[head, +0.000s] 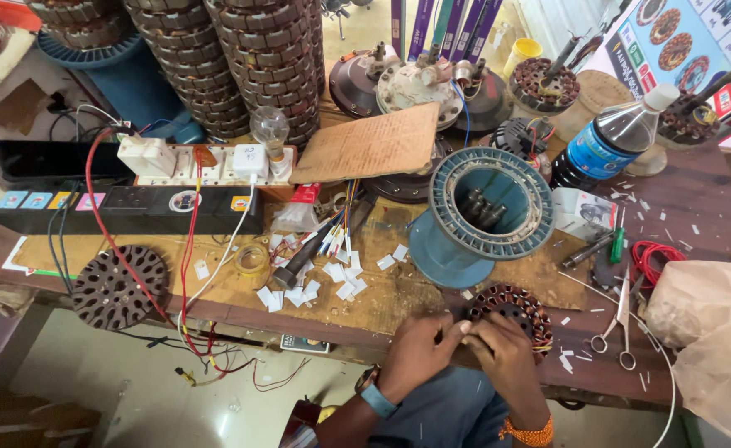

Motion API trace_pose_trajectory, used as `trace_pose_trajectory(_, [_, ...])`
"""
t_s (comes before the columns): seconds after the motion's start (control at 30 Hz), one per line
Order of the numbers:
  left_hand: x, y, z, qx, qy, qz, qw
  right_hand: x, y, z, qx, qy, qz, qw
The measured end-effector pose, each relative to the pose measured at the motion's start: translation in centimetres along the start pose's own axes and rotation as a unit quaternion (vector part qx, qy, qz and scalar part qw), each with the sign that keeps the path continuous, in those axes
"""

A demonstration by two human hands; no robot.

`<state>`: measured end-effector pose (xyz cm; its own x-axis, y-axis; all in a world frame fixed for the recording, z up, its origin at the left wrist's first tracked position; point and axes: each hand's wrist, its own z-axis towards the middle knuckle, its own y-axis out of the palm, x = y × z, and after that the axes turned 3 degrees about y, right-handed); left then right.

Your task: The person works on a circular copper-wound stator, stripping wire insulation with pliers, twisting wires, and using a soldering iron to join connections. They handle multiple colored wires and small white insulating pieces while seated at a cluttered workbench.

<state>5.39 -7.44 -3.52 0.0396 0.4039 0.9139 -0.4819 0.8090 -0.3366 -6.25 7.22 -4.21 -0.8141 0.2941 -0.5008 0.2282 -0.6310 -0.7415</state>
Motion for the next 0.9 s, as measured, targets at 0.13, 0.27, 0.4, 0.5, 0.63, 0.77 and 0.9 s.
trace_pose_trajectory(0.13, [-0.7,0.2,-0.4,-0.006,0.074,0.004,0.997,-0.4,-0.3,0.2,-0.005,-0.023,0.030,0.999])
trace_pose_trajectory(0.27, [-1.4,-0.6,-0.3,-0.039,0.051,-0.054,0.996,-1.0,-0.6,0.5,0.013,-0.012,0.084,0.996])
trace_pose_trajectory(0.4, [-1.7,-1.6,0.4,-0.111,0.025,-0.145,0.983,-1.1,-0.7,0.3,0.028,0.033,0.118,0.992])
trace_pose_trajectory(0.5, [-1.8,-1.7,0.2,-0.117,-0.033,-0.147,0.982,-0.8,-0.5,0.0,0.013,0.049,0.127,0.991])
trace_pose_trajectory(0.63, [-1.8,-0.7,-0.5,-0.018,0.037,-0.084,0.996,-0.2,-0.3,-0.1,-0.009,0.028,0.142,0.989])
trace_pose_trajectory(0.77, [-2.2,0.1,-0.6,0.013,0.056,-0.069,0.996,0.1,-0.4,0.3,-0.043,0.058,0.164,0.984])
trace_pose_trajectory(0.9, [-2.6,-0.3,0.1,-0.024,0.038,-0.021,0.999,-0.5,-0.5,0.5,-0.054,0.087,0.175,0.979])
